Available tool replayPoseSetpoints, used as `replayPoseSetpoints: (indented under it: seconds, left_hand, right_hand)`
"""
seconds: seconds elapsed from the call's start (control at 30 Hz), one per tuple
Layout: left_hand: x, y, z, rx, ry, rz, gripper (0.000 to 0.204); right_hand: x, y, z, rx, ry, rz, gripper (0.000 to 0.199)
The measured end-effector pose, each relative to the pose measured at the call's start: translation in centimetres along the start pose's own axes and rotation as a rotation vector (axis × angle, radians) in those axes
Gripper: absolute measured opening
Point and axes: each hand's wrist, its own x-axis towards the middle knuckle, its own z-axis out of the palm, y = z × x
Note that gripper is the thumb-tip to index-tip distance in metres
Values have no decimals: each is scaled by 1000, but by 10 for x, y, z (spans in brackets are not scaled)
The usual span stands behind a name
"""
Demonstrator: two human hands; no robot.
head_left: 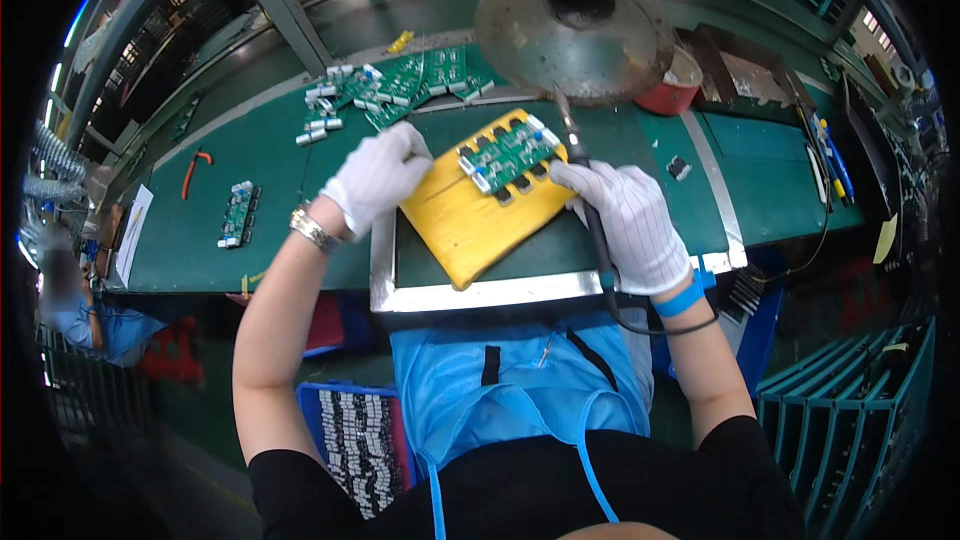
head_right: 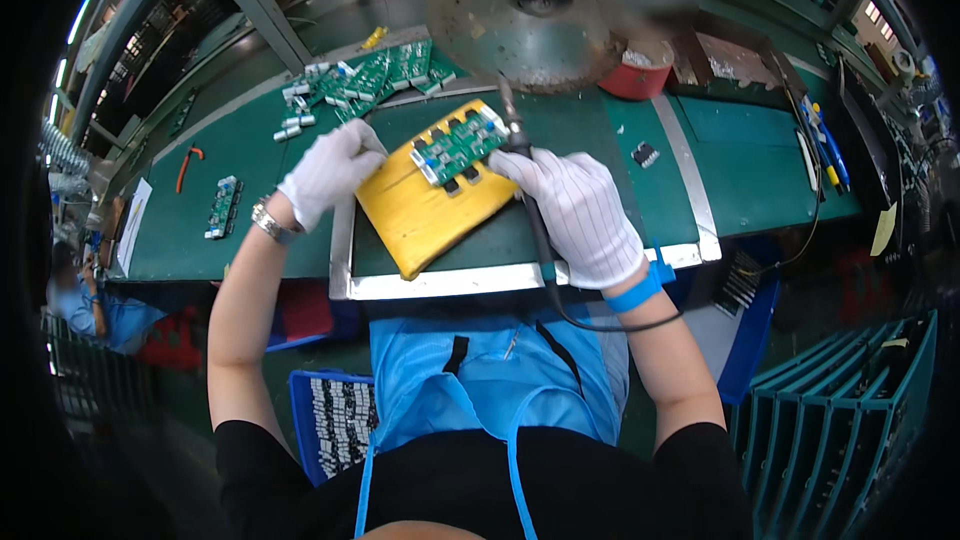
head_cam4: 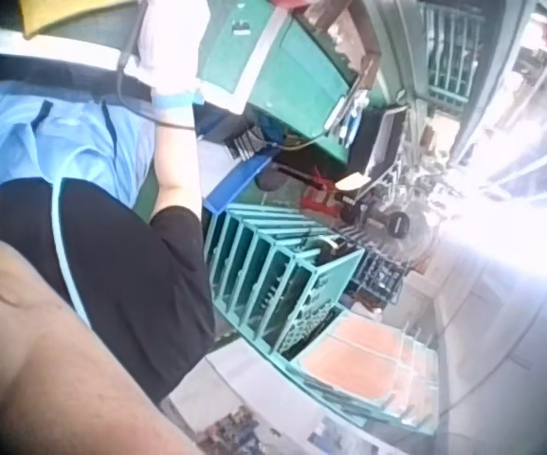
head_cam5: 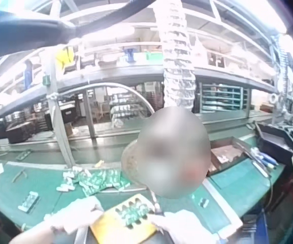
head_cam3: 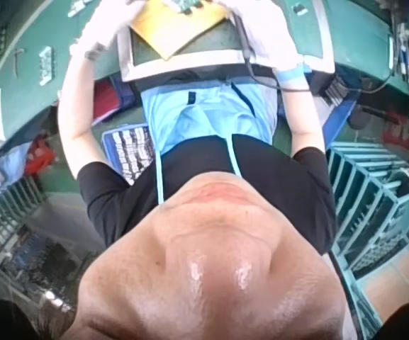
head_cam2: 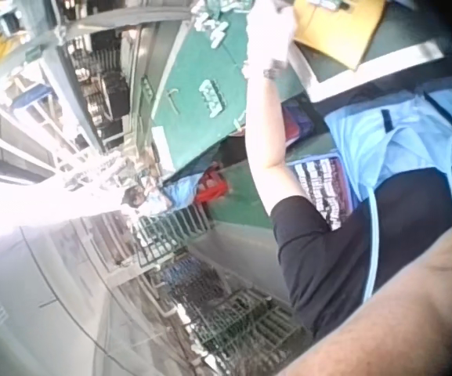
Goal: The person solders components onto a printed circuit board using a soldering iron and solder wire.
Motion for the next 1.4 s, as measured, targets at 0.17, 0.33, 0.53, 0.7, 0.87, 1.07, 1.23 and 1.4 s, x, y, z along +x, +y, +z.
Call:
replayPoseSetpoints:
  seconds: [0.17, 0.33, 0.53, 0.7, 0.87, 1.07, 1.23, 1.4]
  left_hand:
    - [-4, -6, -26, -667, -451, -88, 21]
    - [-42, 22, -15, -402, -444, 95, 16]
    - [-16, 14, 7, -279, -89, -24, 20]
    - [40, 27, 55, -83, 230, 289, 29]
    - [47, 19, 52, -62, 102, 260, 27]
    - [20, -1, 40, -212, 56, 264, 25]
    - [-10, 7, 29, -292, 54, 160, 20]
    - [-55, -1, 28, -354, 47, 209, 22]
  right_hand:
    - [1, 1, -5, 9, 27, -16, 38]
    - [-27, -6, -19, 142, 104, 56, 43]
    - [-63, -33, -36, 545, 58, 260, 61]
    - [-40, -61, -37, 420, 19, 185, 57]
    - [-43, -42, -43, 218, 13, 127, 61]
    - [-43, -44, -55, 288, -113, 157, 61]
    - [-49, -27, -51, 176, -121, 187, 60]
    - [-46, -11, -49, 22, 58, 198, 52]
